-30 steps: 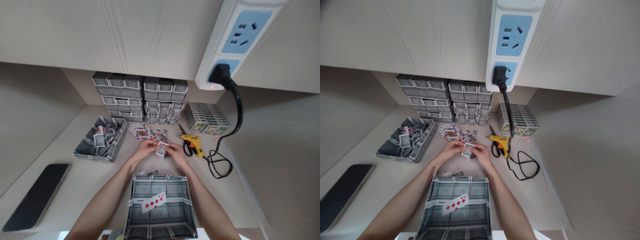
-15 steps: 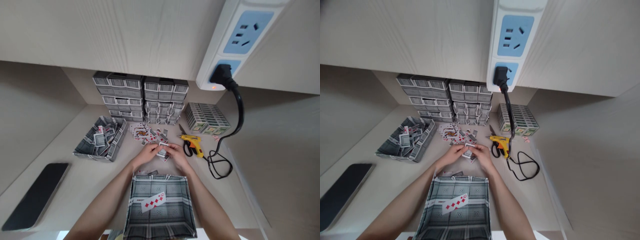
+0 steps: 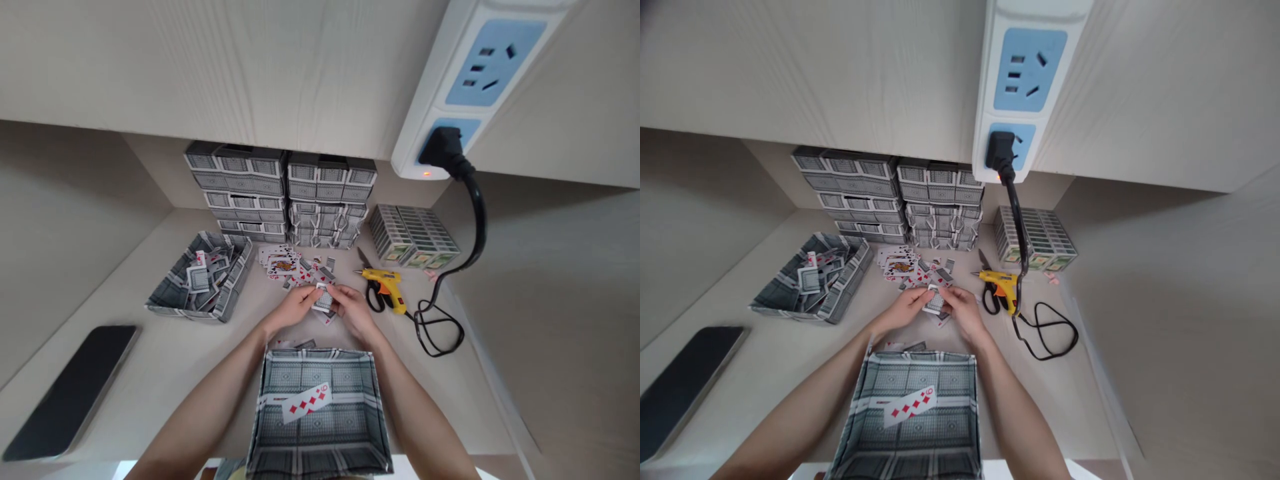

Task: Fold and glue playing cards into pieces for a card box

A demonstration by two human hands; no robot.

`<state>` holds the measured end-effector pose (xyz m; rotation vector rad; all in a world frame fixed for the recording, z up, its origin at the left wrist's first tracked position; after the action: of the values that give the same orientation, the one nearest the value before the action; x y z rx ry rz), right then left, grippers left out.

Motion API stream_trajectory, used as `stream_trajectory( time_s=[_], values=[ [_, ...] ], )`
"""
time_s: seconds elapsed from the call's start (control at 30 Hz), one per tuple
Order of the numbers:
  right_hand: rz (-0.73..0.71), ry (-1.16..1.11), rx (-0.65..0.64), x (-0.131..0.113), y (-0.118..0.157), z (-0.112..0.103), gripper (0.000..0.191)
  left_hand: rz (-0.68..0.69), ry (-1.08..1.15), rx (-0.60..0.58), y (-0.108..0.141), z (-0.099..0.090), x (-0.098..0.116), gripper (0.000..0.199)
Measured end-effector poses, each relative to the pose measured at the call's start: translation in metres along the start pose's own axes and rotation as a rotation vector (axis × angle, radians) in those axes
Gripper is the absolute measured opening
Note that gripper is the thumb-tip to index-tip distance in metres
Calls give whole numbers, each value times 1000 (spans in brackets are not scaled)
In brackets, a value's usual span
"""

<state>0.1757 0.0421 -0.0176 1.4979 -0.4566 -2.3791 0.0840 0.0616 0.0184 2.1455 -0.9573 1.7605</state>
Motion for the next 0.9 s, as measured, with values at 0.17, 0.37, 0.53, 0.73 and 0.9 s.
stream_trajectory(
  time_s=[0.17, 0.37, 0.53, 0.73, 0.9],
  values=[
    [-98, 56, 62, -4, 0, -5, 30, 5, -34, 4, 1, 1, -2, 41],
    [-176, 259, 131, -9, 0, -7, 34, 20, -98, 71, 0, -5, -3, 40],
    [-81, 295, -21, 1, -4, 9, 36, 46, -30, 88, -1, -5, 3, 39],
    [-41, 266, -27, 10, -9, 9, 38, 51, 45, 63, 0, 0, 7, 37],
    [-36, 244, -42, 7, -7, 12, 38, 21, 67, 92, 0, -3, 1, 38]
  ],
)
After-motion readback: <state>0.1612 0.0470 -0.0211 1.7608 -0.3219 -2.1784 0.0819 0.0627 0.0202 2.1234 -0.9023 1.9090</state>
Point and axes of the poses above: each hand's wrist, its own y-axis away from the middle knuckle, its own z-axis out of the palm, x = y × z, the point moved 10 cm from there along -y, towards the middle knuckle, and after that the axes turned 11 degrees about z, right-handed, at the moved point
